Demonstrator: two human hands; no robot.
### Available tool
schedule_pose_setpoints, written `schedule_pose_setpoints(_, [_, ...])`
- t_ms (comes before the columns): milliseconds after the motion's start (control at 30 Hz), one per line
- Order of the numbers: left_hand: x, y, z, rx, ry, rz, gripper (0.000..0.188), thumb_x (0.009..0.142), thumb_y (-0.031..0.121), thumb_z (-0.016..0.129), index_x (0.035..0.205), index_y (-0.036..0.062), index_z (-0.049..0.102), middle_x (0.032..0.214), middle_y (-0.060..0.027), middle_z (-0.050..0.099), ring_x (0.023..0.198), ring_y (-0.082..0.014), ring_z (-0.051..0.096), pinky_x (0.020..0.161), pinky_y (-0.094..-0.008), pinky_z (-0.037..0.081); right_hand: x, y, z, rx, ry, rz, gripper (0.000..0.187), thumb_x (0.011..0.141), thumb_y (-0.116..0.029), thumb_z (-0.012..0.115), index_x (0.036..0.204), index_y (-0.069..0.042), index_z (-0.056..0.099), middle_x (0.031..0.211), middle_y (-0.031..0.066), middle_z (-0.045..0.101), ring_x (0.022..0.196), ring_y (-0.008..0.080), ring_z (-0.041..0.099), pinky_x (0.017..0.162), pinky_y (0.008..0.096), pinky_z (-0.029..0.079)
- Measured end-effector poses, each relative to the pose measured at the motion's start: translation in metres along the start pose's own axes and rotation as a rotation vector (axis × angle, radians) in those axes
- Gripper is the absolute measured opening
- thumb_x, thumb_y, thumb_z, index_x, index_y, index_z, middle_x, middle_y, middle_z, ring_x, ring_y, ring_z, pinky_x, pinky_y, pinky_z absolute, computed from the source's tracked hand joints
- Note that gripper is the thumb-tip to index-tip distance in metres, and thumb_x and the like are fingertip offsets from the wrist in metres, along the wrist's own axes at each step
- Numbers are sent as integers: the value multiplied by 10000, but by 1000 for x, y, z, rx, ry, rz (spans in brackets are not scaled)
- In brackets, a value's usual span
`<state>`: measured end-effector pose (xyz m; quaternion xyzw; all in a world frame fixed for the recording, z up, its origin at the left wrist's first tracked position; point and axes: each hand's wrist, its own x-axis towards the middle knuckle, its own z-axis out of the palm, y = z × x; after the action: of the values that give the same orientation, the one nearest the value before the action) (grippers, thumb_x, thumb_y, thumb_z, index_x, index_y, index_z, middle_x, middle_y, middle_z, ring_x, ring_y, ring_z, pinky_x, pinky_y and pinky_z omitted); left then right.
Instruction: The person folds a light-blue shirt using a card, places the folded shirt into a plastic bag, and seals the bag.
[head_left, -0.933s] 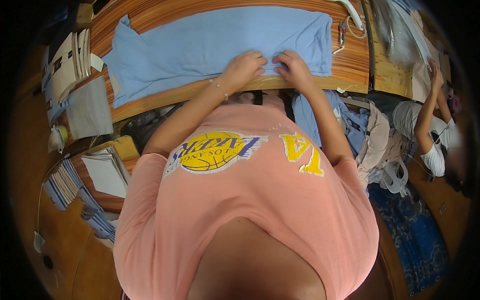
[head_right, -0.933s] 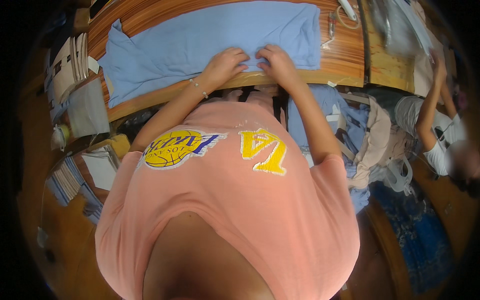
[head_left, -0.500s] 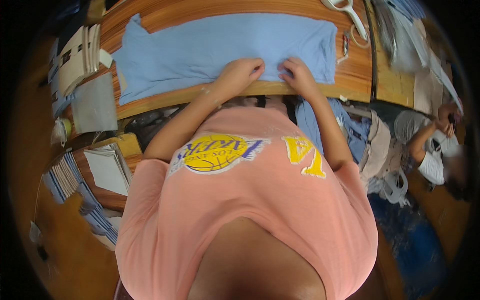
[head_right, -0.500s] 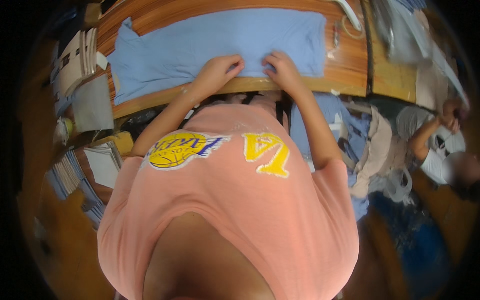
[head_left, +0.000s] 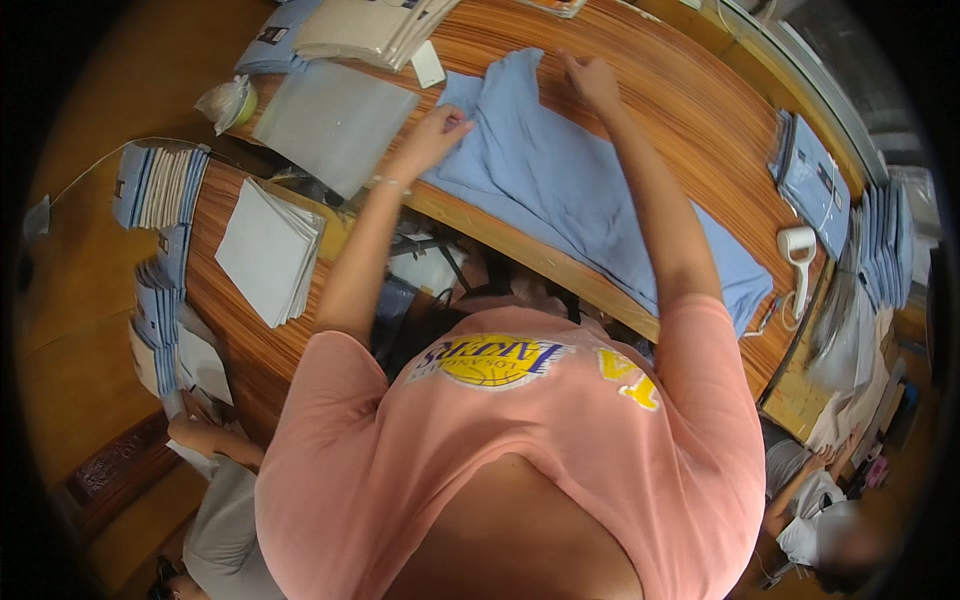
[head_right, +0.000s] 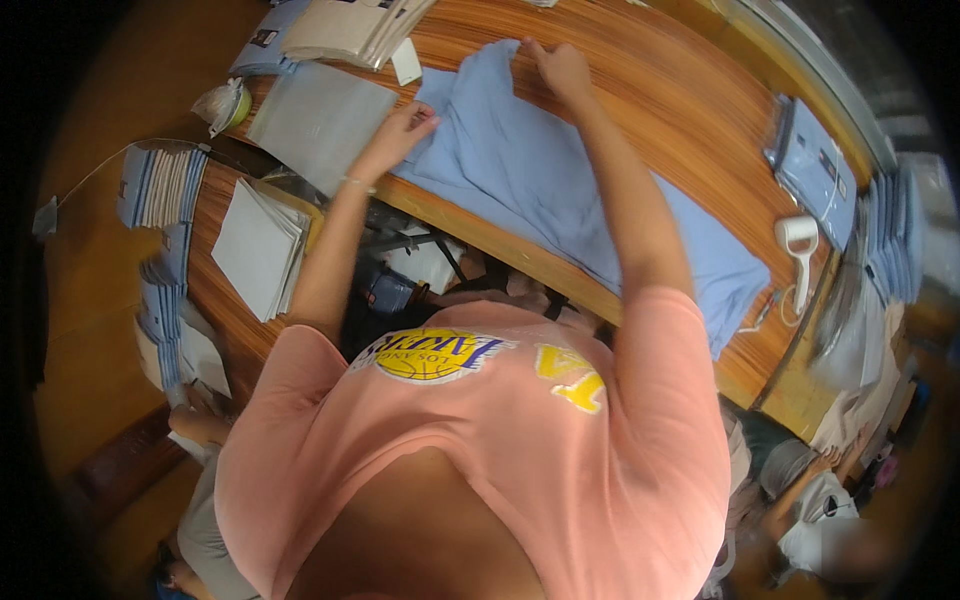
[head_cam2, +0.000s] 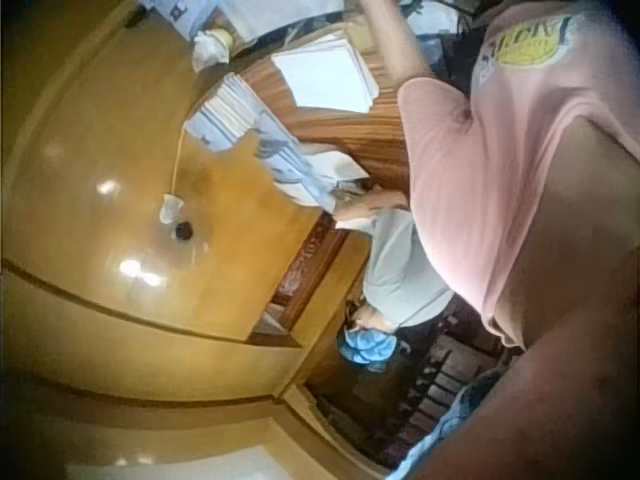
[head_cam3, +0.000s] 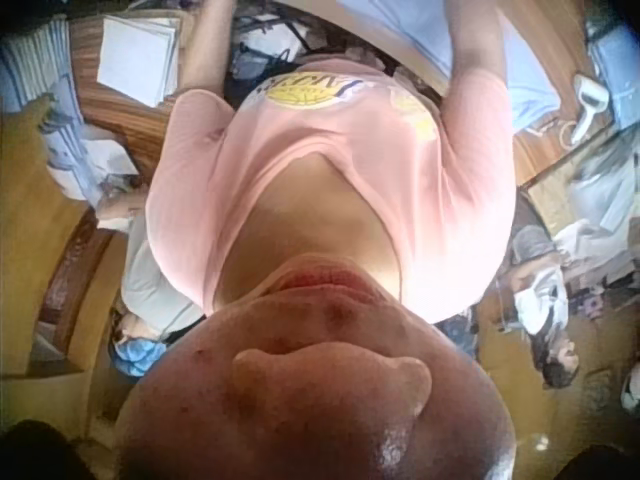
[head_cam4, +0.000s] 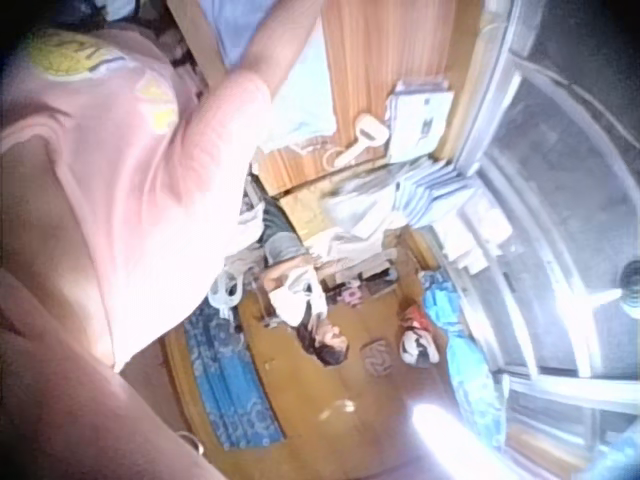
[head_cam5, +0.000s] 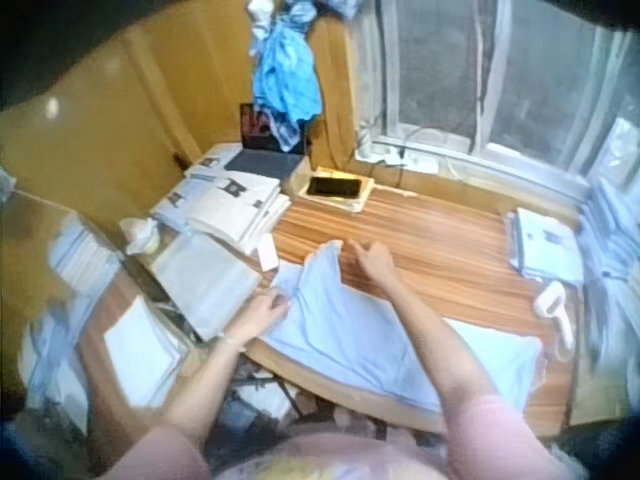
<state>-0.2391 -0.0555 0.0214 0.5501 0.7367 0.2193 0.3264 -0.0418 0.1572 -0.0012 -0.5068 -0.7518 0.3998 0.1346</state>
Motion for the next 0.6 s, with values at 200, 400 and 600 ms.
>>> schedule_pose_setpoints(200, [13,-32,9,124,-131,-13,422,719,304,710,916,-41,567,873,-204,587,782,-284,569,683,-354,440,63,-9,63,-250,111,101,526,772,-497,576,937,-8,672,924,167,665,837,262,645,711,350,484])
schedule_pose_setpoints(400, [-28,-27,-22,-70,-114,295,216,718,147,692,837,0,589,806,-116,589,797,-231,549,727,-316,427,0,-44,3,822,-197,-112,148,806,-173,602,860,-39,574,770,52,584,654,106,560,622,244,485])
schedule_pose_setpoints(600, [8,-51,-53,-68,-448,321,270,762,84,612,1030,54,629,903,-98,655,914,-196,596,843,-309,443,-206,-107,-2,898,-693,-183,215,793,-46,597,1003,-20,566,860,5,604,861,93,573,742,263,476])
